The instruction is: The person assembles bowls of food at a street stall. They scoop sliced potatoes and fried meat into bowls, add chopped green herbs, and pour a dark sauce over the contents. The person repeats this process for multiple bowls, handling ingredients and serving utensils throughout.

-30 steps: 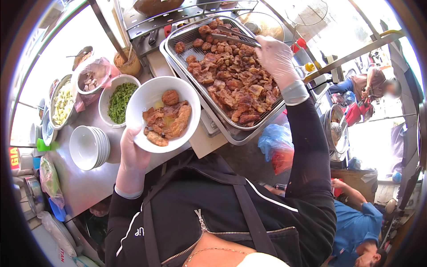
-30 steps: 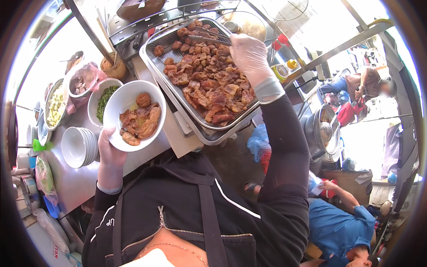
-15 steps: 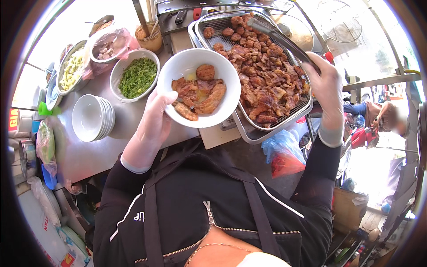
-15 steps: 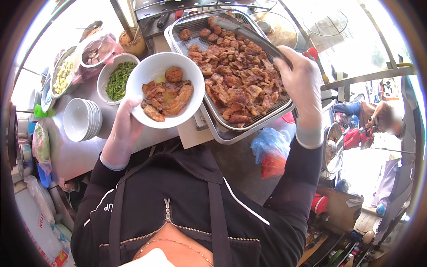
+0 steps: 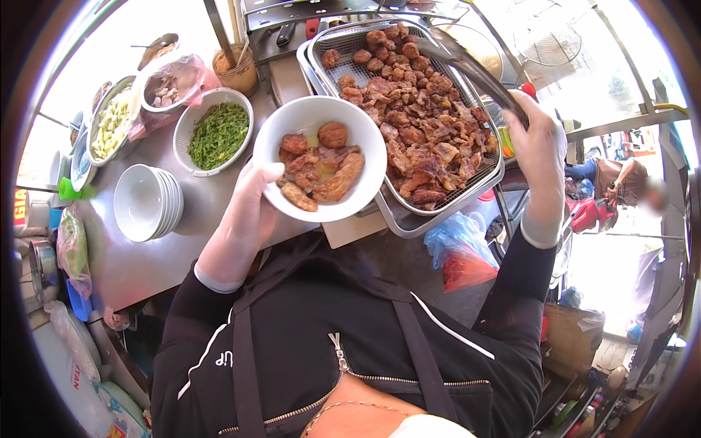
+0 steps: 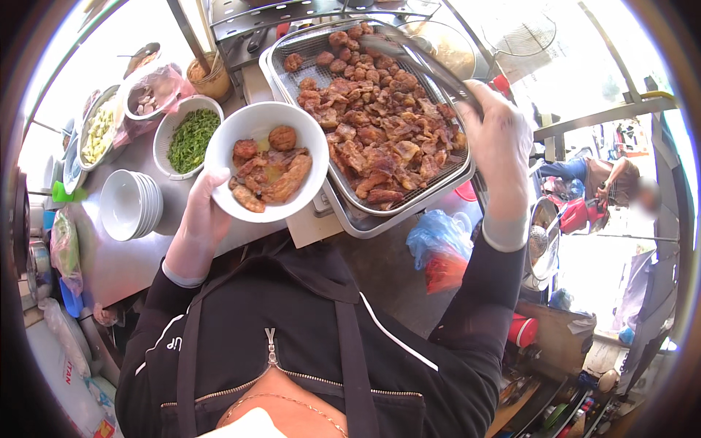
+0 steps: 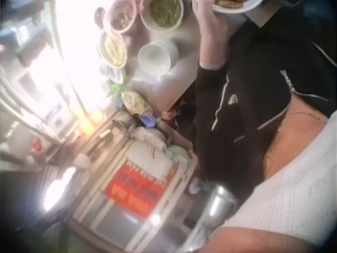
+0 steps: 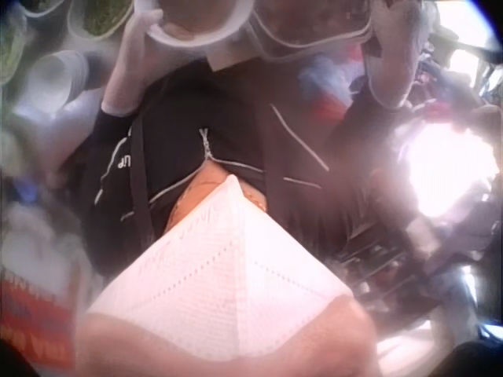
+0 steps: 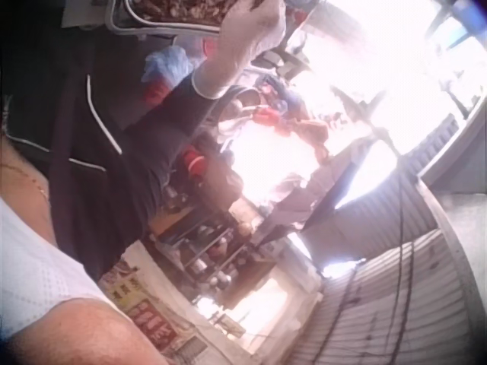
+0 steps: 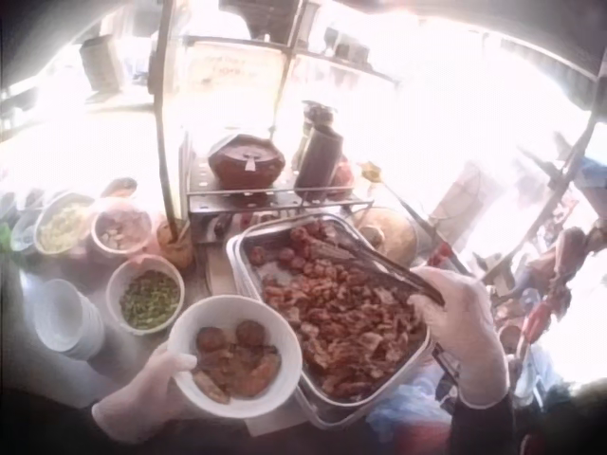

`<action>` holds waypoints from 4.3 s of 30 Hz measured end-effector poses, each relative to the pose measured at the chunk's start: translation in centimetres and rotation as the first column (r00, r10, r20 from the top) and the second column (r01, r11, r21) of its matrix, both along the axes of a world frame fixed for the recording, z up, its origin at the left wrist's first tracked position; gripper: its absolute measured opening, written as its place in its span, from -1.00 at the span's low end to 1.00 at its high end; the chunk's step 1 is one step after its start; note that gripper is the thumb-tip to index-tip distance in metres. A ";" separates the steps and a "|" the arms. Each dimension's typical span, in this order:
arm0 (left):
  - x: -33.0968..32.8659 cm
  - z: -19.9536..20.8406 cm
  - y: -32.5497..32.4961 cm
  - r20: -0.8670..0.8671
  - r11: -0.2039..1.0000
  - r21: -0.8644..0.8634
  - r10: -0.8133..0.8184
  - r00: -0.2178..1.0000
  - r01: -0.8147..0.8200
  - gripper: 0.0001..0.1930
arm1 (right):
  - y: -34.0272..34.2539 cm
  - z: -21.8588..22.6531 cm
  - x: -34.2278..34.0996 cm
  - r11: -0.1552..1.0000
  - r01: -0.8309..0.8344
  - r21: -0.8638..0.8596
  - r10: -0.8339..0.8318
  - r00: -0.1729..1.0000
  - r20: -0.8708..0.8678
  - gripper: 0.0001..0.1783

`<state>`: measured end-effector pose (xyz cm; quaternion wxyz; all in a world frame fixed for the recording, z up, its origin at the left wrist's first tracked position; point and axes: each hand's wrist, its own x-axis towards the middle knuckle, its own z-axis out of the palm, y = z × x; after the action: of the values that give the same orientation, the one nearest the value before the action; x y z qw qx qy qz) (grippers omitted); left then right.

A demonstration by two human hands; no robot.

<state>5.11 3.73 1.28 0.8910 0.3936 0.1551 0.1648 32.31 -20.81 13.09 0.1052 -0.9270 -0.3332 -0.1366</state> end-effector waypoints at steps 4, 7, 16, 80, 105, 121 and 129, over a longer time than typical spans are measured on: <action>-0.7 0.5 0.1 -0.023 1.000 -0.011 -0.008 1.000 0.008 -0.41 | 1.0 -2.5 5.4 0.982 0.094 -0.164 -0.082 0.993 0.081 -0.75; -0.9 0.8 0.0 -0.027 0.999 0.028 -0.036 0.999 0.037 -0.40 | 3.2 -4.5 6.9 0.966 0.061 -0.250 -0.029 0.991 0.127 -0.78; -0.7 1.5 -0.3 -0.042 0.993 0.119 0.009 0.999 -0.004 -0.34 | 2.6 -3.7 5.4 0.990 -0.037 -0.135 0.055 0.989 0.138 -0.75; -2.8 0.6 3.2 -0.094 0.996 0.073 0.061 0.994 -0.054 -0.34 | 1.1 1.7 -3.0 1.000 0.009 0.012 -0.006 0.971 -0.238 -0.71; -11.6 1.5 7.6 0.088 0.950 -0.237 0.229 0.969 -0.203 -0.37 | 5.0 -3.7 -0.7 0.916 -0.222 -0.333 0.270 0.957 0.103 -0.66; -25.2 -0.8 16.1 -0.017 0.468 -0.101 0.881 0.472 -0.878 -0.39 | 44.6 -18.8 -13.9 0.406 -0.849 -0.338 0.784 0.514 -0.349 -0.85; -24.3 -1.3 16.7 0.061 0.600 -0.088 0.800 0.596 -0.796 -0.34 | 45.6 -25.2 -15.4 0.500 -0.751 -0.432 0.692 0.646 -0.323 -0.79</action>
<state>-19.14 20.40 0.01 0.7395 0.2515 0.2766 0.5598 16.94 24.81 -12.12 -0.0899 -0.6984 -0.7068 0.0673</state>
